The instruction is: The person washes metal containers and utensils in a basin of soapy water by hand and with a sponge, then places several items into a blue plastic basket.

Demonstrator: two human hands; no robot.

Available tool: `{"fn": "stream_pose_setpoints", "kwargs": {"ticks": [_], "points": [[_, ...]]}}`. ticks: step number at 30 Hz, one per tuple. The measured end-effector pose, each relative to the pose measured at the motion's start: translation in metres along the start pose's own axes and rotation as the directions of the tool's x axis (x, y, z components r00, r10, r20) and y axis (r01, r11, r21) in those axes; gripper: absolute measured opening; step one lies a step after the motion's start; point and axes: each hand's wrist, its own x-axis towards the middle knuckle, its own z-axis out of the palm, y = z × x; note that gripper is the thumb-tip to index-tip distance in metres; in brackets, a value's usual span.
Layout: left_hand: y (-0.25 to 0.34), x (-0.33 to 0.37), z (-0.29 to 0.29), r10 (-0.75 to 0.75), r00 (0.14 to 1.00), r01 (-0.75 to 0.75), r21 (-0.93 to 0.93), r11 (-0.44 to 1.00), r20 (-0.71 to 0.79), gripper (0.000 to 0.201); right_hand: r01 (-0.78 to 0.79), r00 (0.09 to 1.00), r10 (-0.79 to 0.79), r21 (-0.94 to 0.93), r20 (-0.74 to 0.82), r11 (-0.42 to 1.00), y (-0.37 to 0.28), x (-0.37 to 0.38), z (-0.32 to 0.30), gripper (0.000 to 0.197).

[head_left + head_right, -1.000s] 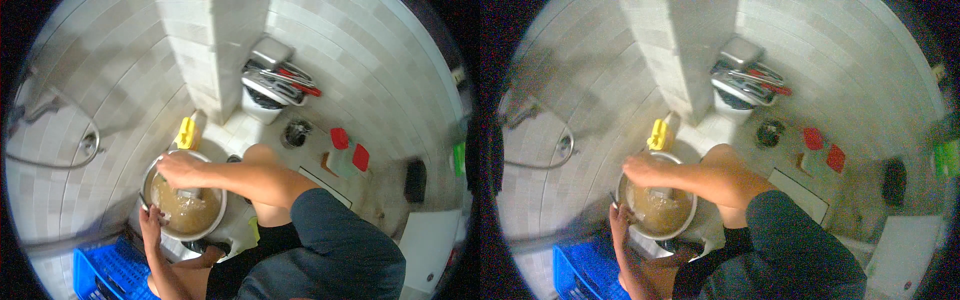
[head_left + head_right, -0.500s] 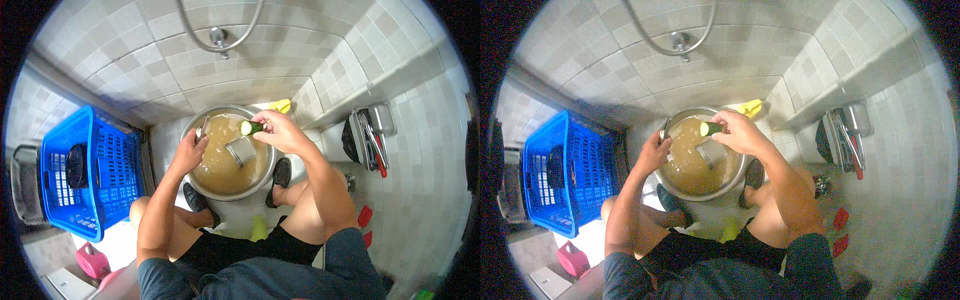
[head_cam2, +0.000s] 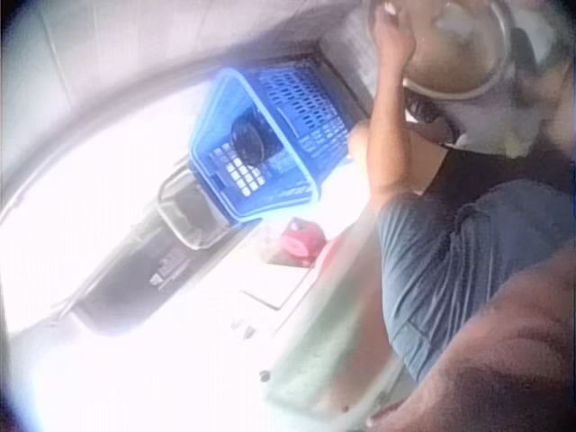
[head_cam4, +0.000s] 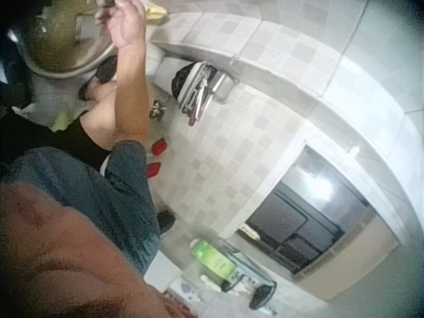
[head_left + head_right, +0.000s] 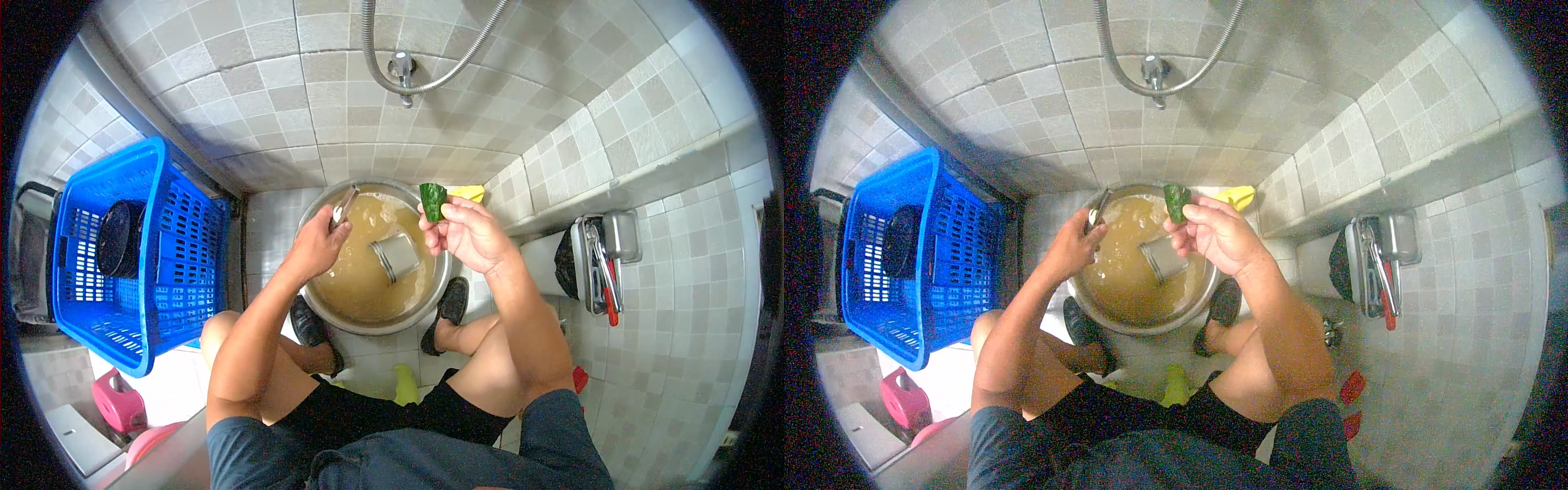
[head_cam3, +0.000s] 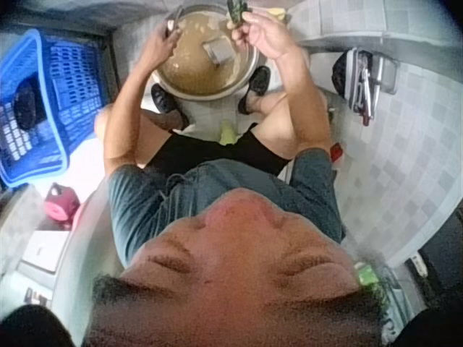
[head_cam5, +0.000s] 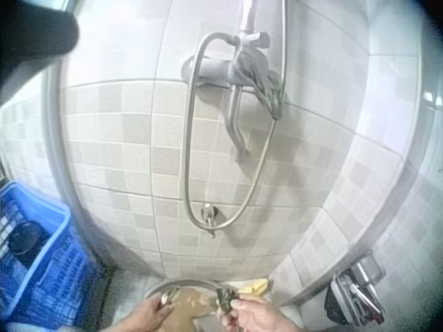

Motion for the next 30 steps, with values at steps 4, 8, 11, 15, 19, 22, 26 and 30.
{"fn": "stream_pose_setpoints", "kwargs": {"ticks": [4, 8, 11, 15, 19, 22, 26, 30], "points": [[-0.008, 0.0, -0.003, 0.012, 1.0, -0.012, 0.012, 1.0, -0.009, 0.027, 0.017, 0.998, -0.019, 0.037, 0.067, 0.999, 0.003, 0.011, 0.002, 0.032], [0.002, -0.003, -0.004, -0.003, 1.0, 0.001, -0.065, 0.998, -0.027, 0.031, 0.009, 0.993, -0.022, 0.113, 0.116, 0.994, 0.002, 0.015, -0.003, 0.041], [0.003, -0.004, -0.009, 0.011, 1.0, -0.012, -0.076, 0.997, -0.016, 0.031, 0.008, 0.992, -0.024, 0.128, 0.124, 0.992, 0.002, 0.018, -0.003, 0.044], [0.005, -0.002, -0.016, 0.011, 1.0, -0.013, -0.09, 0.996, -0.024, 0.028, 0.075, 0.991, -0.079, 0.04, 0.109, 0.996, -0.003, 0.023, 0.007, 0.044], [0.015, -0.002, -0.023, -0.025, 0.999, 0.02, -0.163, 0.986, -0.031, 0.027, 0.118, 0.991, -0.118, -0.001, 0.068, 0.993, -0.005, 0.031, 0.017, 0.047], [0.016, 0.001, -0.025, 0.01, 0.999, -0.022, -0.238, 0.971, -0.051, 0.025, 0.14, 0.99, -0.141, -0.037, -0.002, 0.989, -0.002, 0.041, 0.02, 0.049], [0.023, 0.003, -0.037, -0.034, 0.999, 0.035, -0.3, 0.953, 0.01, 0.019, 0.18, 0.982, -0.18, -0.007, -0.06, 0.984, 0.002, 0.058, 0.028, 0.037], [0.028, 0.006, -0.046, -0.018, 0.999, 0.003, -0.324, 0.946, -0.043, 0.02, 0.134, 0.978, -0.117, 0.095, -0.171, 0.986, 0.003, 0.079, 0.023, 0.022]]}}
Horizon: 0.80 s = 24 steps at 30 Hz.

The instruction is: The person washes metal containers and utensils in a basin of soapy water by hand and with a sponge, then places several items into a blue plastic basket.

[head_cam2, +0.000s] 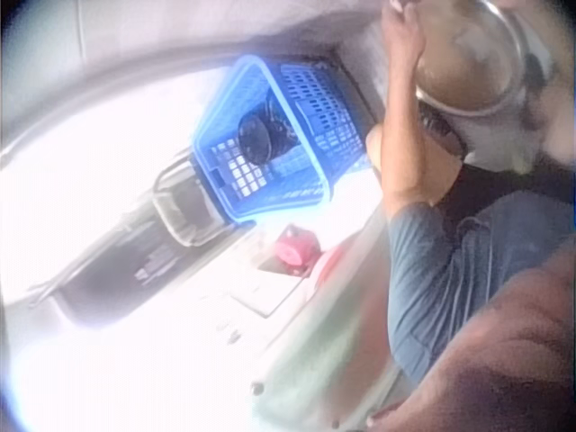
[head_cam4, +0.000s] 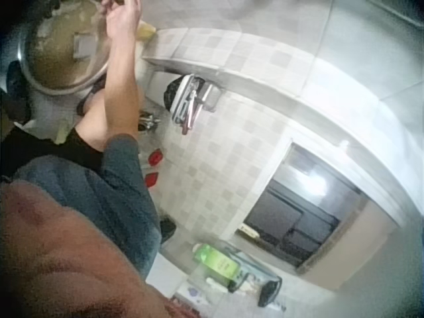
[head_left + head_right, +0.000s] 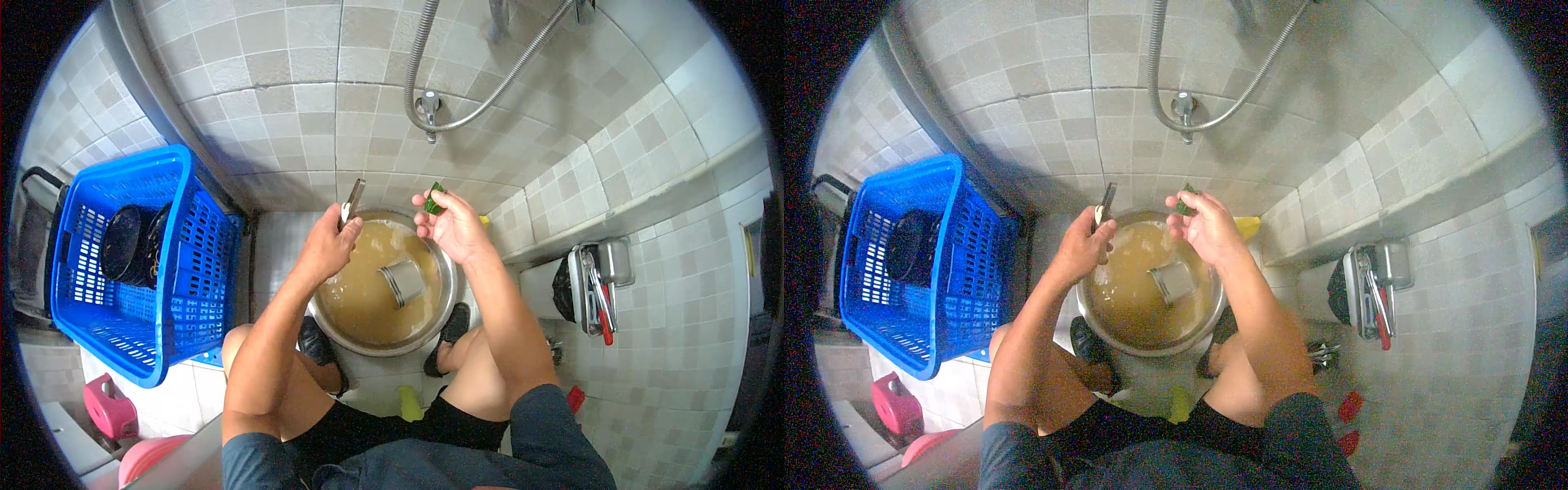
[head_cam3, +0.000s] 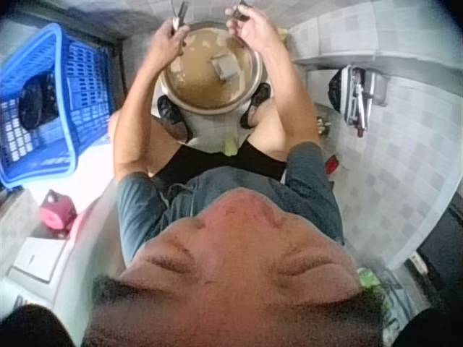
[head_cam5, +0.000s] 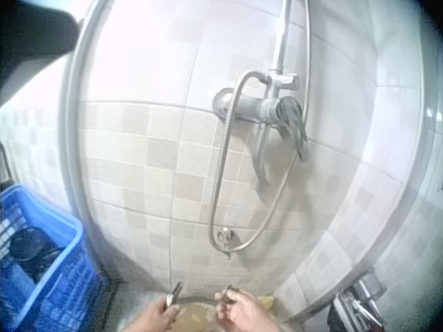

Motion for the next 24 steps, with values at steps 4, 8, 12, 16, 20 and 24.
{"fn": "stream_pose_setpoints", "kwargs": {"ticks": [4, 8, 12, 16, 20, 24], "points": [[0.005, 0.005, -0.004, 0.001, 0.999, -0.002, -0.017, 1.0, -0.046, 0.02, 0.155, 0.976, -0.168, -0.095, -0.14, 0.983, 0.004, 0.021, 0.003, 0.017], [-0.002, 0.011, -0.007, 0.124, 0.988, -0.121, 0.036, 0.992, -0.097, 0.021, 0.266, 0.926, -0.308, -0.201, -0.218, 0.943, -0.001, 0.031, 0.017, 0.021], [0.0, 0.008, -0.009, 0.066, 0.99, -0.072, -0.043, 0.996, -0.123, 0.028, 0.37, 0.773, -0.606, -0.642, -0.187, 0.671, -0.025, 0.039, 0.054, 0.025], [0.005, 0.013, -0.004, 0.119, 0.988, -0.124, -0.057, 0.991, -0.096, 0.028, 0.376, 0.547, -0.831, -0.917, 0.103, 0.134, -0.074, 0.07, 0.055, 0.037], [-0.003, 0.014, -0.01, 0.172, 0.976, -0.171, 0.013, 0.985, -0.132, 0.02, 0.231, 0.557, -0.773, -0.951, 0.303, -0.207, -0.086, 0.079, 0.083, 0.033], [0.004, 0.012, -0.009, 0.149, 0.982, -0.15, 0.002, 0.989, -0.115, 0.024, 0.116, 0.63, -0.697, -0.929, 0.342, -0.35, -0.097, 0.08, 0.088, 0.025]]}}
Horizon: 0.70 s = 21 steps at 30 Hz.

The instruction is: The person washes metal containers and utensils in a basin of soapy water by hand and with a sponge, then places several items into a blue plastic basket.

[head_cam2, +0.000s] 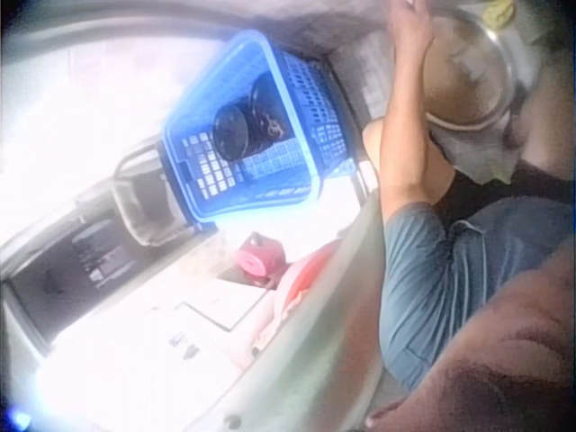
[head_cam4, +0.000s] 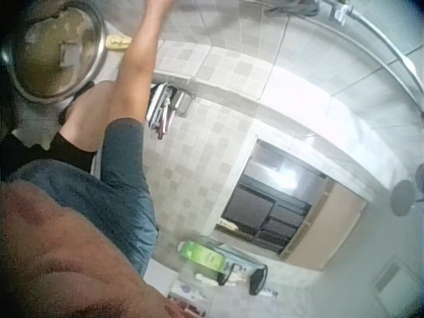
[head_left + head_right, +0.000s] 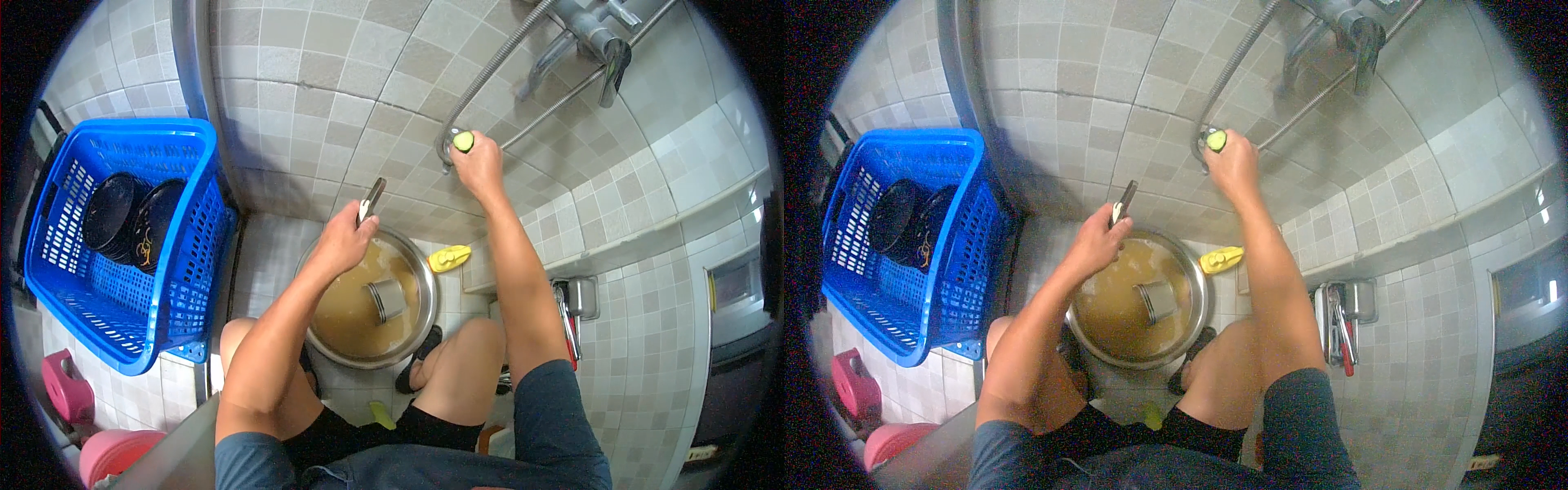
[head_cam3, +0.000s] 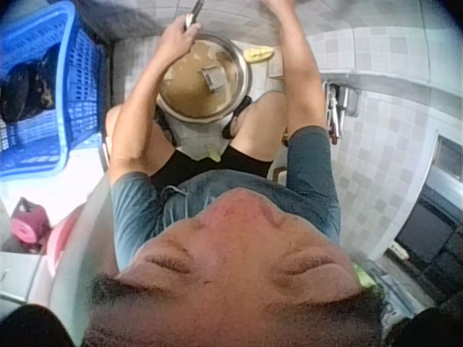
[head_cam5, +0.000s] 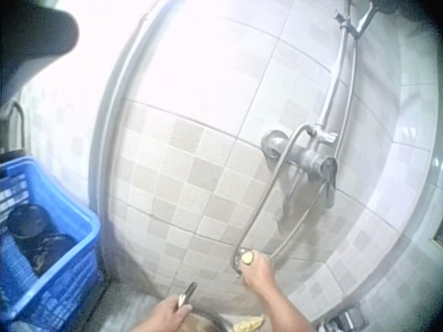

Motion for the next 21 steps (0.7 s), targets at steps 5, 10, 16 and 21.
{"fn": "stream_pose_setpoints", "kwargs": {"ticks": [5, 10, 16, 21], "points": [[-0.005, -0.002, 0.0, 0.004, 1.0, -0.005, -0.065, 0.998, -0.013, 0.027, 0.066, 0.997, -0.065, -0.016, 0.046, 0.998, 0.004, 0.007, -0.008, 0.023], [-0.003, -0.002, -0.001, -0.031, 0.999, 0.031, -0.04, 0.999, 0.009, 0.027, 0.023, 0.996, -0.022, -0.014, 0.082, 1.0, 0.007, 0.008, -0.012, 0.024], [-0.017, 0.003, 0.004, 0.034, 0.999, -0.034, -0.026, 0.999, 0.014, 0.021, -0.003, 0.999, 0.002, 0.046, 0.032, 0.999, 0.018, 0.007, -0.01, 0.026], [-0.003, 0.001, -0.004, -0.015, 1.0, 0.015, -0.009, 1.0, -0.004, 0.023, -0.133, 0.969, 0.219, 0.5, -0.117, 0.856, 0.02, -0.069, 0.004, 0.027]]}}
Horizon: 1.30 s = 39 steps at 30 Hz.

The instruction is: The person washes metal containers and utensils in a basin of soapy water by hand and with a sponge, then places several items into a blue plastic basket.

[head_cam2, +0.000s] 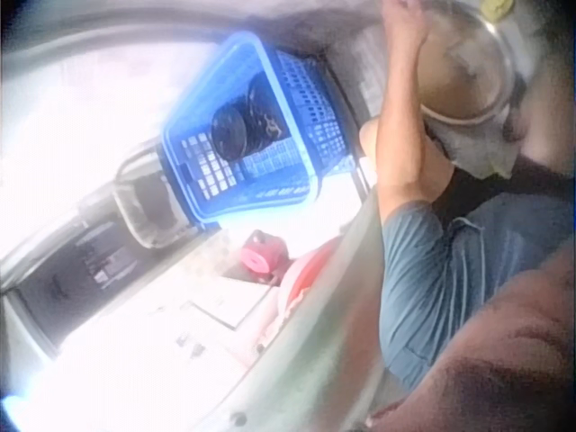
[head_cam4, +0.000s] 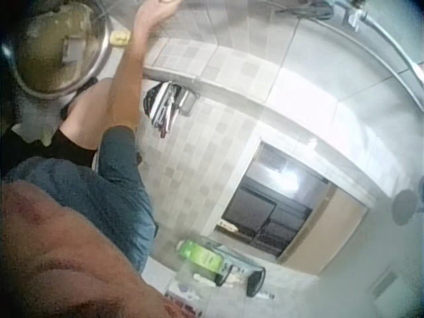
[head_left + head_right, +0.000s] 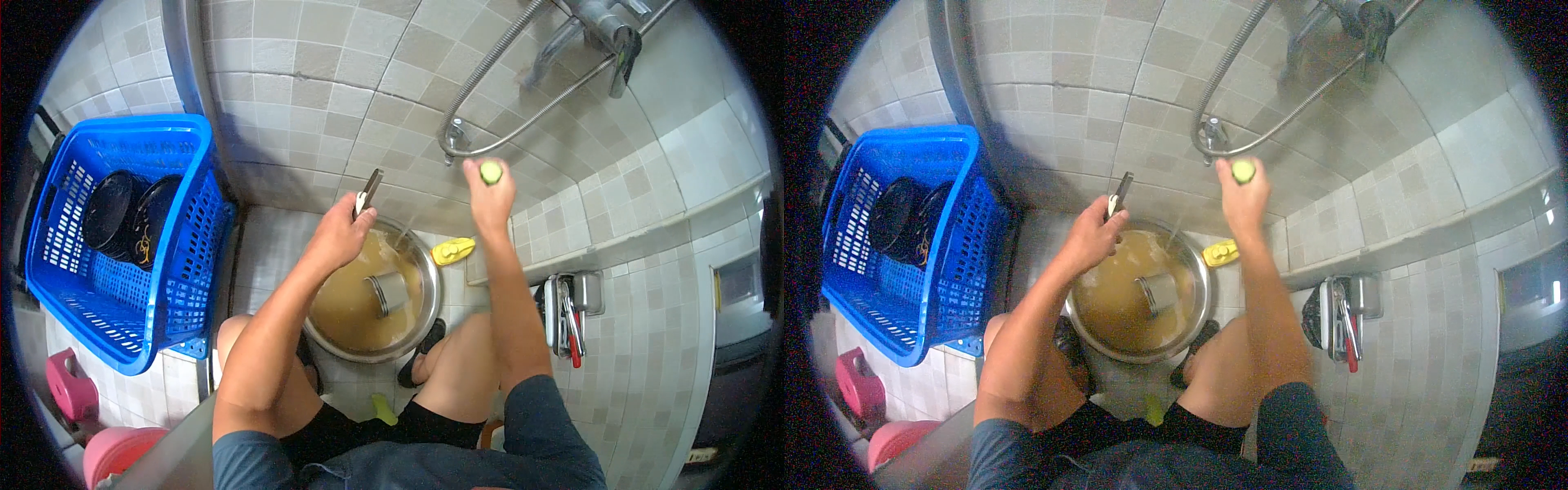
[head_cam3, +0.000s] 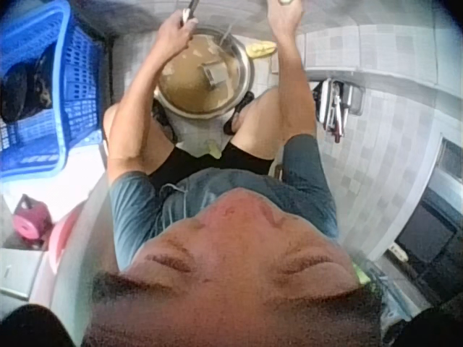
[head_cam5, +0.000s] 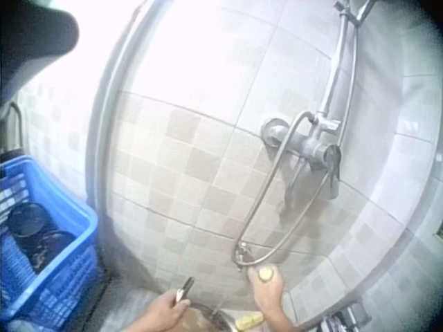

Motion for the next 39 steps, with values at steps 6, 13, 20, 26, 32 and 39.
{"fn": "stream_pose_setpoints", "kwargs": {"ticks": [6, 13, 20, 26, 32, 39], "points": [[-0.003, 0.0, 0.006, -0.025, 1.0, 0.025, -0.034, 0.999, 0.011, 0.026, -0.876, 0.356, 0.636, 0.482, 0.685, -0.029, 0.094, -0.031, 0.027, 0.04], [-0.007, 0.003, 0.012, -0.033, 0.998, 0.031, 0.026, 0.999, 0.054, 0.021, -0.778, 0.439, 0.579, 0.613, 0.687, -0.137, 0.133, -0.029, 0.064, 0.02], [-0.001, -0.003, 0.009, -0.155, 0.983, 0.16, -0.04, 0.986, 0.095, 0.022, -0.712, 0.484, 0.585, 0.681, 0.651, -0.17, 0.131, -0.019, 0.074, 0.019], [0.002, 0.003, 0.019, -0.171, 0.978, 0.178, -0.048, 0.983, 0.116, 0.021, -0.785, 0.523, 0.49, 0.618, 0.697, -0.042, 0.146, -0.015, 0.055, 0.014], [-0.001, 0.005, 0.028, -0.146, 0.981, 0.151, -0.029, 0.988, 0.126, 0.02, -0.816, 0.578, 0.461, 0.483, 0.674, 0.317, 0.114, -0.02, 0.047, 0.017], [0.002, 0.003, 0.034, -0.088, 0.994, 0.089, -0.016, 0.996, 0.068, 0.025, -0.633, 0.772, 0.393, 0.555, 0.499, 0.539, 0.115, -0.016, 0.037, 0.021]]}}
